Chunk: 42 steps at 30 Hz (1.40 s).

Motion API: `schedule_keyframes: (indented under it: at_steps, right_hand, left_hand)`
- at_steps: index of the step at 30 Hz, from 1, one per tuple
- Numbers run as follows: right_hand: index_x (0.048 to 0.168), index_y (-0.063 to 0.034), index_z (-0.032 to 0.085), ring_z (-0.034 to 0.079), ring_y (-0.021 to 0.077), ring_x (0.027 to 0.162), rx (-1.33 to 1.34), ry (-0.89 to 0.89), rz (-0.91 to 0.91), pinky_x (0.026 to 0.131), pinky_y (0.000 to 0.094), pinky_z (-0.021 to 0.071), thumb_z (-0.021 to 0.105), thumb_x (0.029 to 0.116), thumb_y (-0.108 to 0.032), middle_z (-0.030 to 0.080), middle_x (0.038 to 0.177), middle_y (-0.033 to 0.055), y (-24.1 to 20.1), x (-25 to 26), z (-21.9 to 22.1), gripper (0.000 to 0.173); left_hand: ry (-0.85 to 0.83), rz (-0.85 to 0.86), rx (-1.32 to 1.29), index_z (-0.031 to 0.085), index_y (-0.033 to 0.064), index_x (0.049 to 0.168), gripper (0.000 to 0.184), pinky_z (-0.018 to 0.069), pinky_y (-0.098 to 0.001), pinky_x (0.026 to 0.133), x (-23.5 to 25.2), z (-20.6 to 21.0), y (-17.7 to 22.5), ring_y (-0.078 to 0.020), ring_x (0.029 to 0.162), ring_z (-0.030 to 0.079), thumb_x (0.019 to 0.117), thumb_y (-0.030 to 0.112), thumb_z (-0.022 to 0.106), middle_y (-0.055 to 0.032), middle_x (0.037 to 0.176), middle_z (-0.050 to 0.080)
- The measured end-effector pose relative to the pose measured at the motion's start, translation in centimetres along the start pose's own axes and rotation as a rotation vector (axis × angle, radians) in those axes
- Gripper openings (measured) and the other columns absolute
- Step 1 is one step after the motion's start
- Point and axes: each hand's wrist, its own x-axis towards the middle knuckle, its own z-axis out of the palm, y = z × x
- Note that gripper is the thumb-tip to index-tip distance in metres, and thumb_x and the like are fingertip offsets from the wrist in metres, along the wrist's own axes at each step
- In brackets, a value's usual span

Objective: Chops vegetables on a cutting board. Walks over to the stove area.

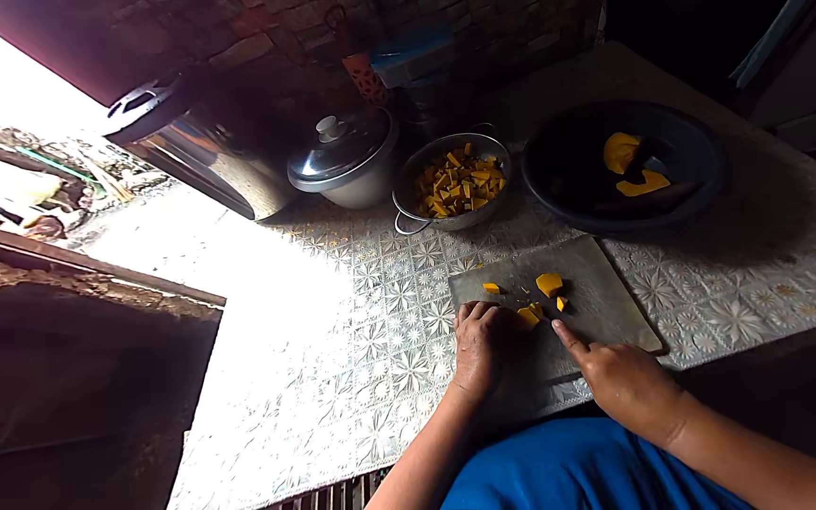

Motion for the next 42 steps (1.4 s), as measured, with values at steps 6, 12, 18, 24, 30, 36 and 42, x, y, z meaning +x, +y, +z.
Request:
schedule_keyframes:
  at_steps: [6,12,18,24,30,36,42]
  right_hand:
    - [0.139,-0.0107,0.067,0.057,0.0265,0.042,0.040,0.252,-0.062,0.040,0.0408,0.0457,0.056,0.0885,-0.006,0.056,0.053,0.0070,1.3,-0.1,2.6,0.052]
    - [0.136,-0.0110,0.070,0.052,0.0228,0.039,0.085,0.391,-0.112,0.038,0.0366,0.0405,0.049,0.0911,-0.011,0.053,0.052,0.0045,1.1,-0.5,1.8,0.049]
    - [0.138,-0.0126,0.068,0.056,0.0243,0.042,0.043,0.286,-0.131,0.039,0.0384,0.0435,0.054,0.0868,-0.008,0.057,0.056,0.0058,1.2,-0.7,1.6,0.053]
    - [0.139,-0.0127,0.067,0.058,0.0248,0.043,-0.078,0.172,-0.115,0.040,0.0382,0.0447,0.064,0.0782,0.004,0.058,0.056,0.0071,0.0,-0.2,-0.4,0.064]
    - [0.145,-0.0085,0.061,0.062,0.0281,0.047,0.015,0.092,-0.087,0.045,0.0421,0.0498,0.060,0.0854,0.002,0.061,0.058,0.0094,0.1,0.6,1.3,0.060]
    - [0.148,-0.0091,0.057,0.062,0.0266,0.048,-0.051,0.063,-0.075,0.045,0.0399,0.0488,0.060,0.0862,0.001,0.061,0.059,0.0082,0.0,0.1,1.1,0.063]
    - [0.136,-0.0097,0.069,0.052,0.0227,0.040,0.109,0.413,-0.146,0.038,0.0370,0.0419,0.049,0.0936,-0.011,0.053,0.052,0.0044,1.9,-0.9,1.8,0.047]
  left_hand:
    - [0.038,0.005,0.019,0.078,0.0166,0.092,0.012,0.0518,-0.0461,0.091,-0.1,0.1,0.0,-0.0246,0.104,0.067,0.0866,0.027,0.076,-0.0021,0.100,0.075]
    - [0.017,-0.002,0.014,0.078,0.0153,0.093,0.014,0.0513,-0.0469,0.092,-0.2,0.0,0.0,-0.0258,0.106,0.067,0.0879,0.028,0.075,-0.0033,0.101,0.075]
    - [0.042,0.018,0.025,0.078,0.0150,0.092,0.016,0.0517,-0.0453,0.091,-0.1,0.1,-0.1,-0.0249,0.104,0.068,0.0875,0.030,0.075,-0.0024,0.100,0.075]
    - [0.040,0.013,0.012,0.078,0.0156,0.091,0.013,0.0515,-0.0452,0.090,0.0,0.0,0.0,-0.0242,0.104,0.067,0.0867,0.027,0.076,-0.0015,0.100,0.075]
    - [0.033,0.003,0.009,0.079,0.0161,0.091,0.010,0.0518,-0.0464,0.090,0.0,0.2,-0.1,-0.0251,0.105,0.068,0.0856,0.025,0.077,-0.0017,0.101,0.076]
    - [0.093,0.017,0.037,0.078,0.0120,0.090,0.009,0.0541,-0.0446,0.091,-0.1,0.2,0.1,-0.0270,0.103,0.069,0.0881,0.019,0.073,-0.0061,0.099,0.075]
    - [0.134,0.020,0.008,0.077,0.0055,0.104,0.018,0.0542,-0.0449,0.094,0.2,0.0,0.2,-0.0309,0.106,0.069,0.0918,0.014,0.068,-0.0128,0.109,0.074]
